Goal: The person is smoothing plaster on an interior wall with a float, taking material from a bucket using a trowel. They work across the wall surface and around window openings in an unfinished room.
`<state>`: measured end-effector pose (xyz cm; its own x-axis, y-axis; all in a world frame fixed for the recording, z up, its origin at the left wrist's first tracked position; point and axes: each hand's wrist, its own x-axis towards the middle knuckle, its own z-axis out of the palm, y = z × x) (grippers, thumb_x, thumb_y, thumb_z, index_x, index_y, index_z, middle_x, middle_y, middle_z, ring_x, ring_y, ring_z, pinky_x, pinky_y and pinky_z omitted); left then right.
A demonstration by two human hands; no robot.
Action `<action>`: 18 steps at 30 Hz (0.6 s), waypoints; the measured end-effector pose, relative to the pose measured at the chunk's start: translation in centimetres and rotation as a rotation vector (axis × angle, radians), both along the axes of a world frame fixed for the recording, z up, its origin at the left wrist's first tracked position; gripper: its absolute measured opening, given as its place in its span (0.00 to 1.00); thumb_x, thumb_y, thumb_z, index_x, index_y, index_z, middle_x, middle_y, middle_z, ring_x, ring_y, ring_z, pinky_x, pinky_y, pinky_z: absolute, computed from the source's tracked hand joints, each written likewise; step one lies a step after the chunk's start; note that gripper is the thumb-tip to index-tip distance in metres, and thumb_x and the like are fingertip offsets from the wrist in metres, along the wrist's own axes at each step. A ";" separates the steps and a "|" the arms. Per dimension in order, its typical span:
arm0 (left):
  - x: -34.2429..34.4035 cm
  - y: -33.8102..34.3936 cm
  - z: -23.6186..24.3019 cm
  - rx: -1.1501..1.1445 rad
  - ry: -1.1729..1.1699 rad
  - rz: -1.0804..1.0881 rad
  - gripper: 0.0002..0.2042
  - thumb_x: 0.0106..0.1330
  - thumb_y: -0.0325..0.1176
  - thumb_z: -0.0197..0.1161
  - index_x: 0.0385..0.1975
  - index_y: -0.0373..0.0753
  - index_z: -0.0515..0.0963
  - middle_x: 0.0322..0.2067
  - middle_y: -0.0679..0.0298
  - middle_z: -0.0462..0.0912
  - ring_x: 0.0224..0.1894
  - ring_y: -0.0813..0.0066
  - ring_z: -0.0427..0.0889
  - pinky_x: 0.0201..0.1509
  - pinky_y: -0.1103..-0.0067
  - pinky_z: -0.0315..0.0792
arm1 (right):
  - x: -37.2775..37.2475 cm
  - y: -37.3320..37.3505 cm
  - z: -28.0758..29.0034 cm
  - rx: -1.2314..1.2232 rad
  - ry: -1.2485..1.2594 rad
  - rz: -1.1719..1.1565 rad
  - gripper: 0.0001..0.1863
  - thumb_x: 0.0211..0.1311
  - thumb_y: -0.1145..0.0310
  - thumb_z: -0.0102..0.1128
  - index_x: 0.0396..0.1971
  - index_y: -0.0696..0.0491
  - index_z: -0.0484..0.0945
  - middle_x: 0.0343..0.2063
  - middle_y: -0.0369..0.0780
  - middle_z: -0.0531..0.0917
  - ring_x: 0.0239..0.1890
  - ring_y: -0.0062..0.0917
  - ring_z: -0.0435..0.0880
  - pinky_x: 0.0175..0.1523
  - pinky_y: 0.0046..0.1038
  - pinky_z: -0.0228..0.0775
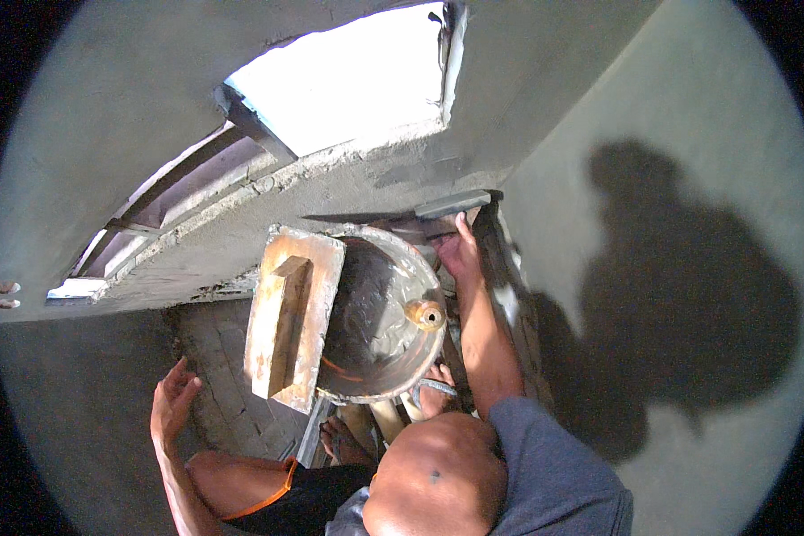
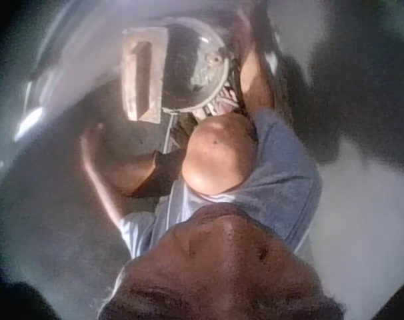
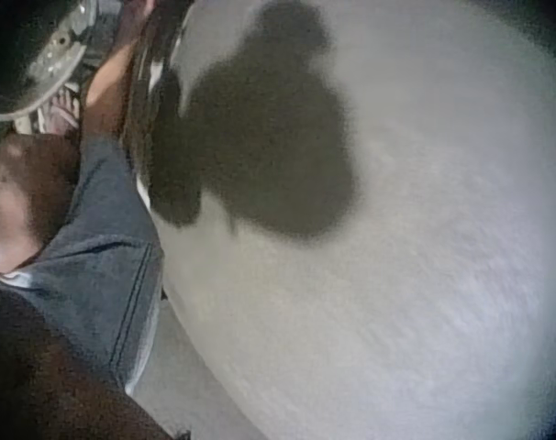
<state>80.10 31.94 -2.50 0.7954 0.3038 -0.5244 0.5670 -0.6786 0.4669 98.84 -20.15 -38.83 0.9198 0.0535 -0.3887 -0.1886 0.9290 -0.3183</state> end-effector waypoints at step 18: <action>-0.2 -0.1 -0.1 0.092 -0.024 -0.048 0.35 0.68 0.39 0.67 0.72 0.30 0.66 0.48 0.55 0.85 0.50 0.69 0.83 0.56 0.73 0.76 | -0.7 -1.6 20.7 -0.424 -0.461 -0.284 0.31 0.67 0.72 0.68 0.68 0.46 0.67 0.60 0.36 0.77 0.61 0.27 0.76 0.68 0.36 0.66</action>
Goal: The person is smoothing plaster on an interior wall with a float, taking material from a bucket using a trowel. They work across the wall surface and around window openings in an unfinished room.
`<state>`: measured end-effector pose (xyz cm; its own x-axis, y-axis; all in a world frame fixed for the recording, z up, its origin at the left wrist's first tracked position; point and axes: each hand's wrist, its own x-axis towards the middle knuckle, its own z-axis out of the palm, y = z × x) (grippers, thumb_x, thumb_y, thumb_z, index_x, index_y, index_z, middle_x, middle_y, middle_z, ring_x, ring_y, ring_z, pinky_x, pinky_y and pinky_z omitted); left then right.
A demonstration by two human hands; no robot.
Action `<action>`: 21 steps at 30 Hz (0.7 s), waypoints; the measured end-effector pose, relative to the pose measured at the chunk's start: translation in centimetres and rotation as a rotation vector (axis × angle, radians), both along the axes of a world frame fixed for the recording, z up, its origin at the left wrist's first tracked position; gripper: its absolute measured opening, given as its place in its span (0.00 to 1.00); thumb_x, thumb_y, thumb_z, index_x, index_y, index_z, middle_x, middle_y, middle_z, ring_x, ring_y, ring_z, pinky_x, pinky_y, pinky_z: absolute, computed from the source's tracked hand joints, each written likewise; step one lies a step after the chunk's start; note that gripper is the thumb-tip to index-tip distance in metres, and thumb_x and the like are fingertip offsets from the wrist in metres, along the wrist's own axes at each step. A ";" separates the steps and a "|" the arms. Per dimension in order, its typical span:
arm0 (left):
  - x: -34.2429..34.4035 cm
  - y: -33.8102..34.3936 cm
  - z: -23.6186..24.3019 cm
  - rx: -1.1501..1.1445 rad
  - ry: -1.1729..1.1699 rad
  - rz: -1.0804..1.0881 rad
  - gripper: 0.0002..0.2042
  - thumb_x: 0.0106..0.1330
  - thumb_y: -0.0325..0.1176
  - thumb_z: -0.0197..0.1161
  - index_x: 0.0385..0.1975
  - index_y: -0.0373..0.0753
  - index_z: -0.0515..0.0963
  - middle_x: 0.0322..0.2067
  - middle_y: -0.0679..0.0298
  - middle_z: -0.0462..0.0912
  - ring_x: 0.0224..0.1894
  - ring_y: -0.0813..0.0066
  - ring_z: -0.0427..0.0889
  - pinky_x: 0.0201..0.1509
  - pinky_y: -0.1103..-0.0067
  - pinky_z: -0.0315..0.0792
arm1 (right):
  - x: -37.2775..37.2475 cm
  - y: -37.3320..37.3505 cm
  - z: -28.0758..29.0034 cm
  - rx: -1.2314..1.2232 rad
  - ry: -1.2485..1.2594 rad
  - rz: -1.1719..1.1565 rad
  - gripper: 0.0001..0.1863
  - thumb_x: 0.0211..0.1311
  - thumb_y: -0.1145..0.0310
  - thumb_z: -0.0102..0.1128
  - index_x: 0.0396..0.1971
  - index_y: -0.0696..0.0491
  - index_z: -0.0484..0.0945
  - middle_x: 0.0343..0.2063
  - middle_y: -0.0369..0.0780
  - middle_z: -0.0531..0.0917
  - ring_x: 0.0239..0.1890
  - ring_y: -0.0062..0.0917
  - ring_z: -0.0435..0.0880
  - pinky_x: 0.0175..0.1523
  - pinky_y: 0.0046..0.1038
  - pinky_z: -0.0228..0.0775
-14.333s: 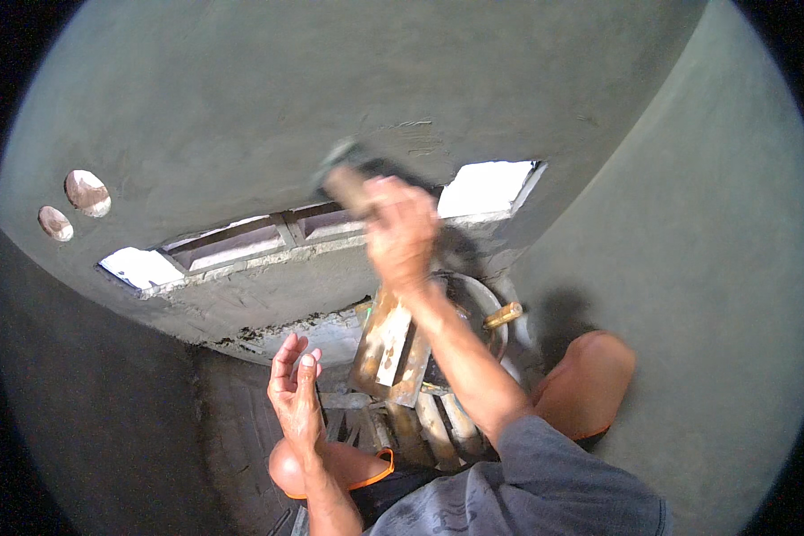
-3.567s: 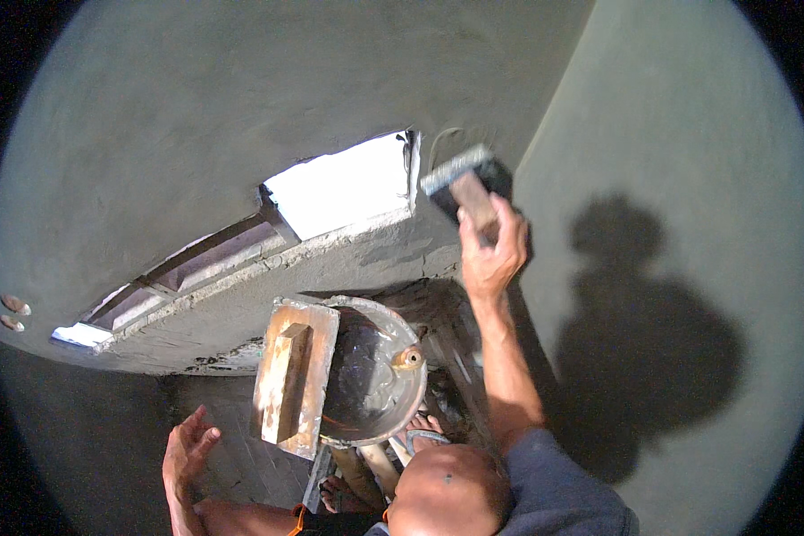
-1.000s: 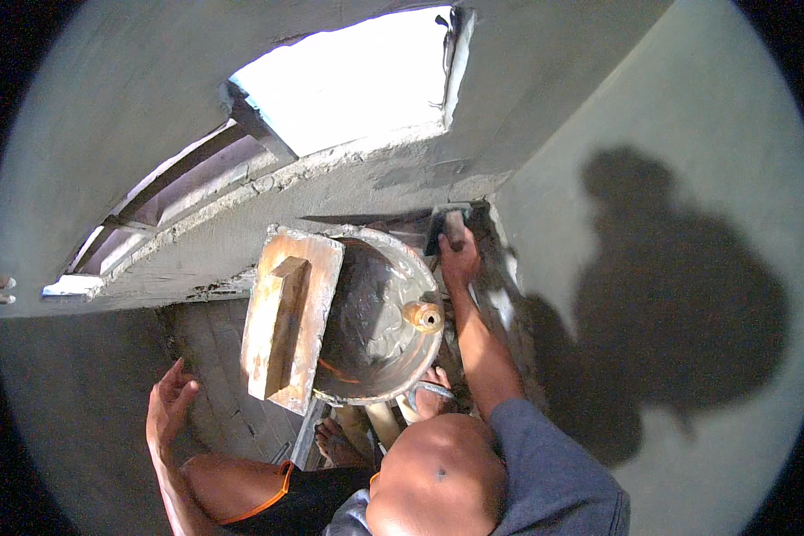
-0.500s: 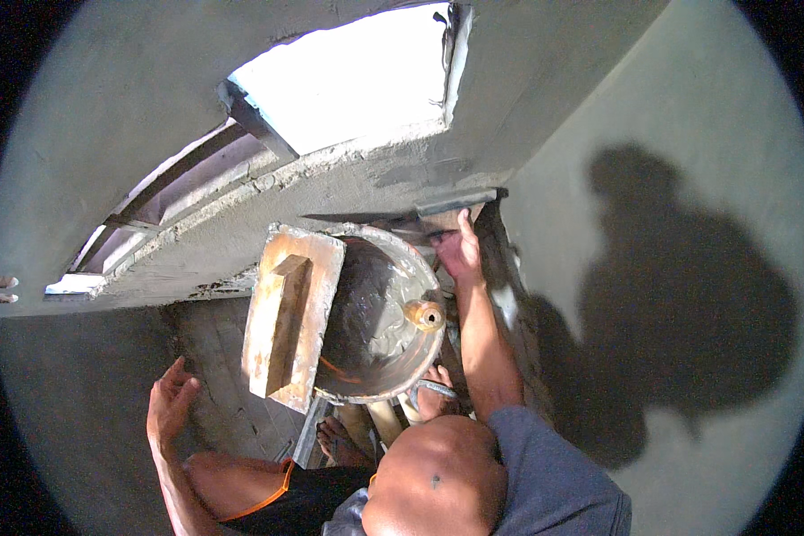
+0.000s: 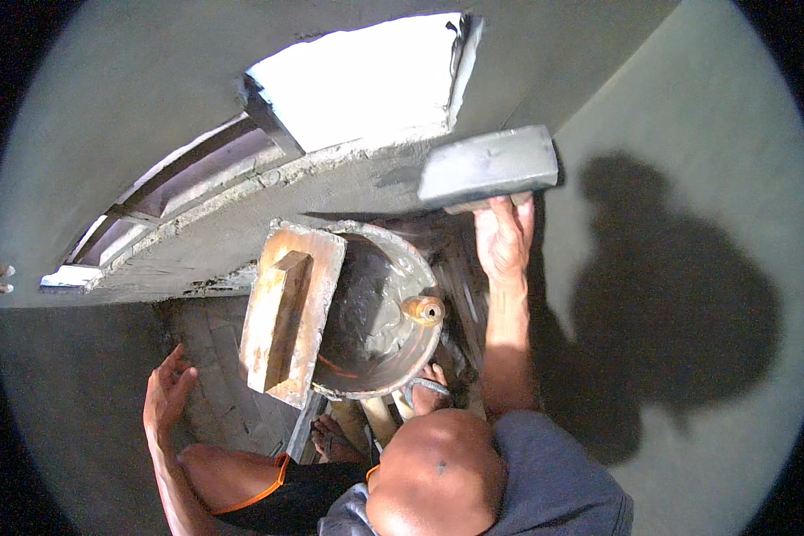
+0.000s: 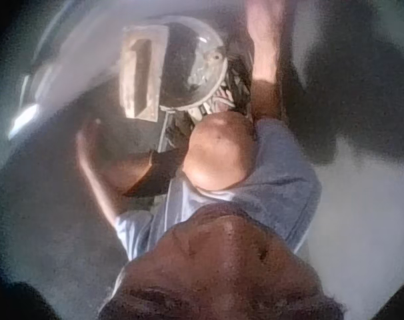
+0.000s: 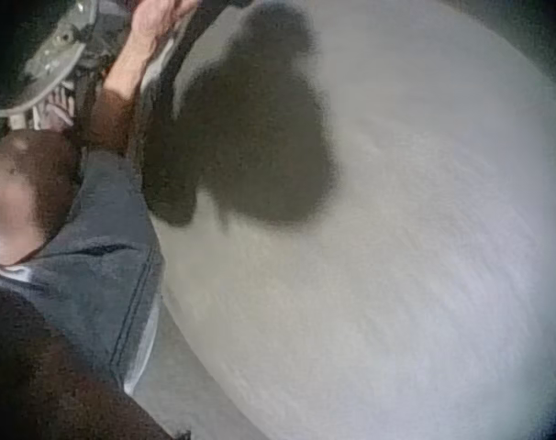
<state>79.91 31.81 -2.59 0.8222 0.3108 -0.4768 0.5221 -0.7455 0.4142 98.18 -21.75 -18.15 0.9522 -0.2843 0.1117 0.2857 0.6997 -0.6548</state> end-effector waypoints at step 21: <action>-0.8 1.6 -1.2 -0.051 -0.086 0.009 0.33 0.65 0.34 0.67 0.70 0.29 0.68 0.43 0.56 0.87 0.44 0.70 0.84 0.51 0.72 0.78 | 1.9 2.6 -10.9 0.268 0.572 -0.137 0.29 0.62 0.59 0.76 0.59 0.43 0.71 0.53 0.34 0.81 0.58 0.28 0.77 0.60 0.41 0.69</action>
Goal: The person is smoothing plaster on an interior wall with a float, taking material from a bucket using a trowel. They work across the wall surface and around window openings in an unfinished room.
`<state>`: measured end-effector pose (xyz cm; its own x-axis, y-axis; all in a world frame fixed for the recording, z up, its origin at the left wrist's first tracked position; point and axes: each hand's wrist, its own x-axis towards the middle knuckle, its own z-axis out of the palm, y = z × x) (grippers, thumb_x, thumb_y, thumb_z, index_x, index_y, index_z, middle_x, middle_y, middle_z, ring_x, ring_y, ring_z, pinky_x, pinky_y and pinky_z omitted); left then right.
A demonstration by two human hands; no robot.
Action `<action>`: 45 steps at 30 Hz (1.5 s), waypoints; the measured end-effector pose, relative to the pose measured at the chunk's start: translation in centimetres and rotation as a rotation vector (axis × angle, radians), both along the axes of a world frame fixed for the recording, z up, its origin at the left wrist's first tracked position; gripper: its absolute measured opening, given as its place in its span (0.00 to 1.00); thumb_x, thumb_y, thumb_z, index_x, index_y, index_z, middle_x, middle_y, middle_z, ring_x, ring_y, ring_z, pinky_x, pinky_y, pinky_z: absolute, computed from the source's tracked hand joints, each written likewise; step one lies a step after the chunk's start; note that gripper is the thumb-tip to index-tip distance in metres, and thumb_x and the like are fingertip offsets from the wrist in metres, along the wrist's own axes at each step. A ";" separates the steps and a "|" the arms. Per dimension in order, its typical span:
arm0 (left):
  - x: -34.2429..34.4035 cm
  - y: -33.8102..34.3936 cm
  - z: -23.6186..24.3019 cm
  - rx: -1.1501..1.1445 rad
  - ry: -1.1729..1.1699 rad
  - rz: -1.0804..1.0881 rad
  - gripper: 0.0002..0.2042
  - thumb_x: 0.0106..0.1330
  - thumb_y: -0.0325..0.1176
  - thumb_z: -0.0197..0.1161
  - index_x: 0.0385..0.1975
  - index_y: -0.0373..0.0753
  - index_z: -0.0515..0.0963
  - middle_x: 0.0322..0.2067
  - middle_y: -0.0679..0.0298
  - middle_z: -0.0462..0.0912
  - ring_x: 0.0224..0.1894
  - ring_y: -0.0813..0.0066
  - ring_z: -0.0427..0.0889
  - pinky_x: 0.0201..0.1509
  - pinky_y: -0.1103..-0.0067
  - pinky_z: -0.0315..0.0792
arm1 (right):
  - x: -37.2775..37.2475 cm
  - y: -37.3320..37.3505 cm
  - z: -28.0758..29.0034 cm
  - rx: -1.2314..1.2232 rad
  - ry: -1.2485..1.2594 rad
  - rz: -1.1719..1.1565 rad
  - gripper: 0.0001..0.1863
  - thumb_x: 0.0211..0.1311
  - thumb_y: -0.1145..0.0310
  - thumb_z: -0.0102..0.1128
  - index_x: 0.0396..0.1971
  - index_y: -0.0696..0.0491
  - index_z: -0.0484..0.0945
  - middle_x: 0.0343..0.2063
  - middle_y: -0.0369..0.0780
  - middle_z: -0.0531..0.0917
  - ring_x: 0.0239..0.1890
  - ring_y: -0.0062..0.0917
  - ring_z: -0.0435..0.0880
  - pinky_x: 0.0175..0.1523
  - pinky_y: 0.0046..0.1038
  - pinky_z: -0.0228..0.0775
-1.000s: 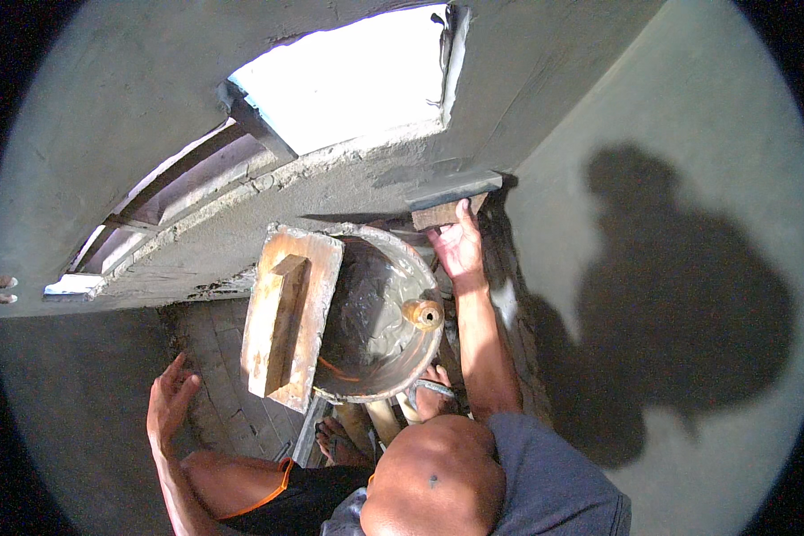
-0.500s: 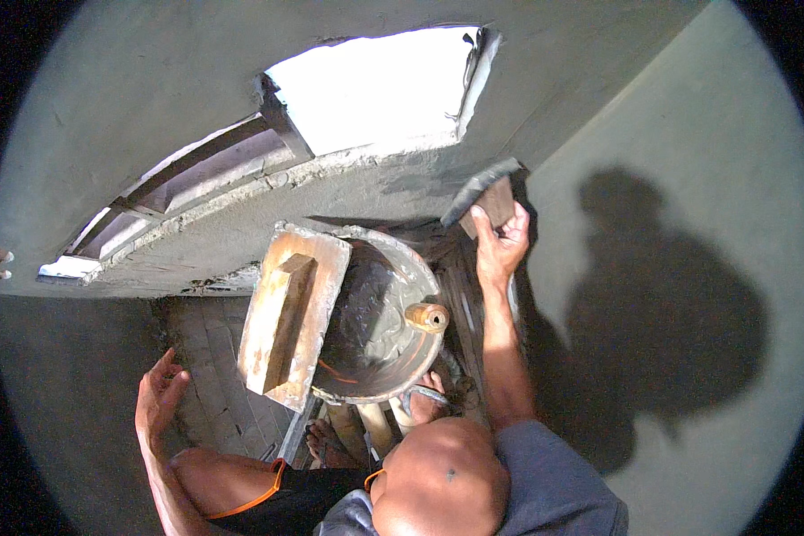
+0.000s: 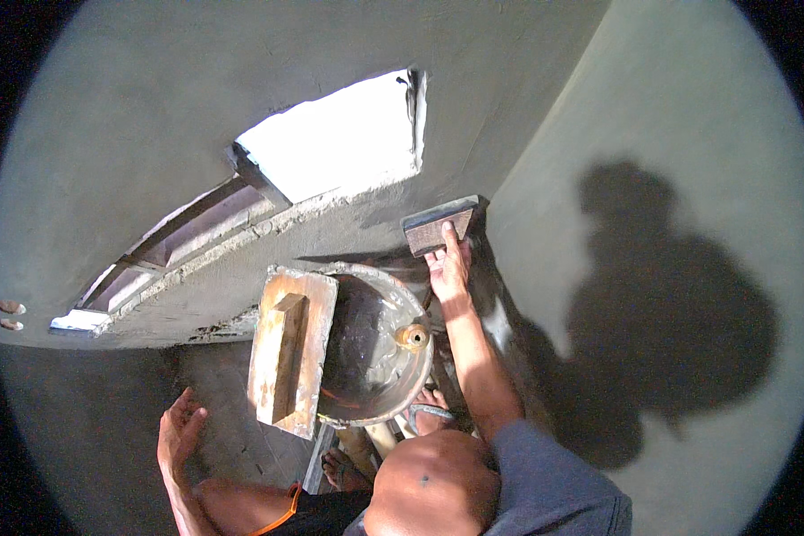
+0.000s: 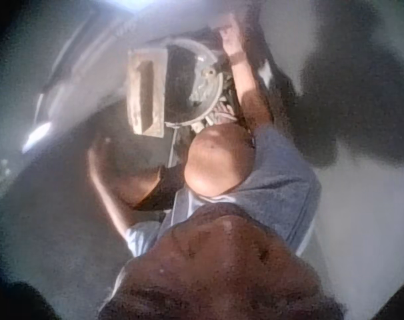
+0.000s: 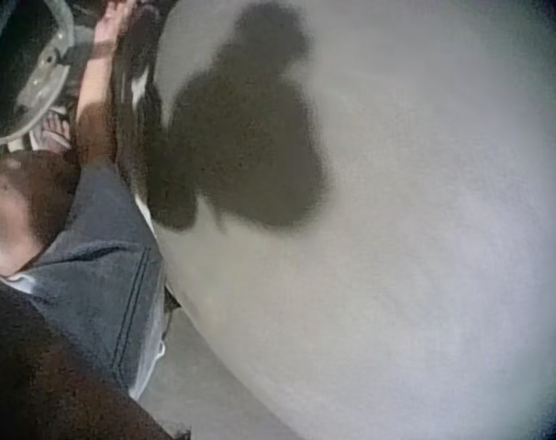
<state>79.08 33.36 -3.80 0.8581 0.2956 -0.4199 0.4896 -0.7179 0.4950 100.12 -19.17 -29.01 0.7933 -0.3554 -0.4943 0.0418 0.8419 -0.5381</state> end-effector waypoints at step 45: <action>1.5 -2.6 4.9 -0.044 -0.137 -0.174 0.39 0.62 0.48 0.74 0.68 0.29 0.71 0.49 0.45 0.87 0.44 0.58 0.90 0.49 0.67 0.81 | -0.2 -3.2 23.7 -1.878 -0.152 -0.508 0.31 0.59 0.57 0.76 0.54 0.64 0.78 0.45 0.56 0.85 0.48 0.49 0.86 0.55 0.44 0.76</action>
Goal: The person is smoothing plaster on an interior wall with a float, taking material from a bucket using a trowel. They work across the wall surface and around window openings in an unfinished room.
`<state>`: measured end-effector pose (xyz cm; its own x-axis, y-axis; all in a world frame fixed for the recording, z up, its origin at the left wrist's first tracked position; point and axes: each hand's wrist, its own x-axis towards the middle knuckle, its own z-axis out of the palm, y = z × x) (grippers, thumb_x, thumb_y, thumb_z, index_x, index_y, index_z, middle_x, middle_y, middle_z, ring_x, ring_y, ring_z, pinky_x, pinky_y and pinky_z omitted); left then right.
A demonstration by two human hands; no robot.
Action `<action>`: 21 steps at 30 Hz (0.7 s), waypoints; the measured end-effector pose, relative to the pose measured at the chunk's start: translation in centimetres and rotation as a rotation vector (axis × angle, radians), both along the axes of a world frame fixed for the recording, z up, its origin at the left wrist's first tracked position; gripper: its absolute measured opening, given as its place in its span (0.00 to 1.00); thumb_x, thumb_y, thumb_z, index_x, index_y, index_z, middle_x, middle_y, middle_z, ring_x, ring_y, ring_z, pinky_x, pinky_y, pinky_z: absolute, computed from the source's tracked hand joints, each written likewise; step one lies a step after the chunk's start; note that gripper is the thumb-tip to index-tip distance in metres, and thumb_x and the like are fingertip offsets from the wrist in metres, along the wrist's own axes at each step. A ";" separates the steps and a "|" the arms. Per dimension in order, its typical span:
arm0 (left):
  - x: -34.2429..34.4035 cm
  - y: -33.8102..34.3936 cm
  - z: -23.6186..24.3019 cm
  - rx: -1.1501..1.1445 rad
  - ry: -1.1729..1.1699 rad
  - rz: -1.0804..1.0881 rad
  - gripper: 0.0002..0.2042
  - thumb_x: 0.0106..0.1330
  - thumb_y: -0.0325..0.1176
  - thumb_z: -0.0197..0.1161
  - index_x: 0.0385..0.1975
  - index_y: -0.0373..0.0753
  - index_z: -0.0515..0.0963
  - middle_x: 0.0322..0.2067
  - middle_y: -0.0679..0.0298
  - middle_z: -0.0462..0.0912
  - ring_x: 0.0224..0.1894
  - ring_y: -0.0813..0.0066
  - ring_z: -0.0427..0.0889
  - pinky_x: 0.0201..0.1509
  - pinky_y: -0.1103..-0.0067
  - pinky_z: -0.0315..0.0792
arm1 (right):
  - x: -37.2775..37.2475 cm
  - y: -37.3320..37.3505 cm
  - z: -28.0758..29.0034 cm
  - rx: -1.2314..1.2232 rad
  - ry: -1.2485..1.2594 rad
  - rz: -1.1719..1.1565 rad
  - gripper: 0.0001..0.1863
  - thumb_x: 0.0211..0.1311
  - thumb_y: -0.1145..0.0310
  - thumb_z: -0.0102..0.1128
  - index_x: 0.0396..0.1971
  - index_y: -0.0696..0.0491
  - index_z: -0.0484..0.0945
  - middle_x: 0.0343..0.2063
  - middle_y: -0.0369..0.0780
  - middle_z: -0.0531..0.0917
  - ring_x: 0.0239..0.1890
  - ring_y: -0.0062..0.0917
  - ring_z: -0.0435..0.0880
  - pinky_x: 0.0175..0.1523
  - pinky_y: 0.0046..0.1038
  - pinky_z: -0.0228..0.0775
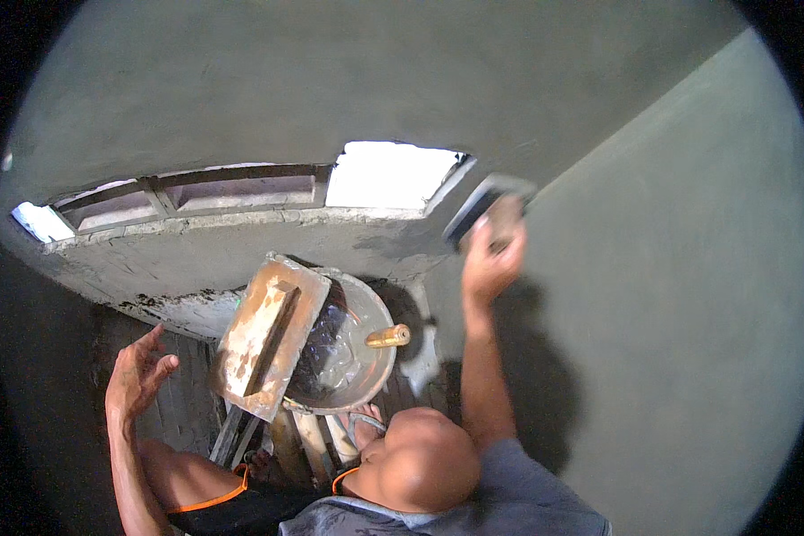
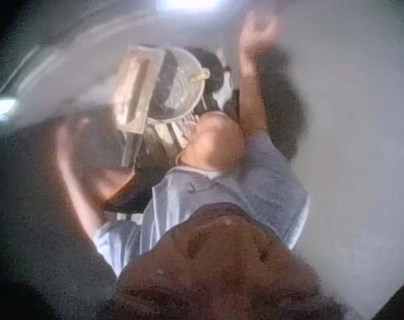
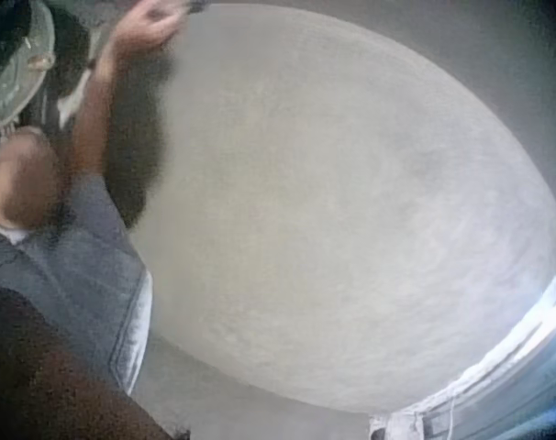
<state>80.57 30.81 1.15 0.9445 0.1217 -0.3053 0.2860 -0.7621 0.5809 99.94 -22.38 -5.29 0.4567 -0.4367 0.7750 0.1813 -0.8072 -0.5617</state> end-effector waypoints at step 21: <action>0.4 0.3 -1.2 0.020 0.023 -0.008 0.43 0.61 0.57 0.73 0.69 0.31 0.70 0.50 0.43 0.86 0.46 0.55 0.89 0.50 0.65 0.81 | 3.0 1.9 15.5 0.134 -0.034 -0.013 0.32 0.61 0.50 0.73 0.51 0.65 0.79 0.38 0.57 0.87 0.40 0.48 0.87 0.48 0.45 0.77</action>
<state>80.97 31.15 -0.06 0.9382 0.1205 -0.3243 0.2927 -0.7761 0.5585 102.96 -20.44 10.25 0.4247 -0.5430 0.7244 0.1926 -0.7277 -0.6583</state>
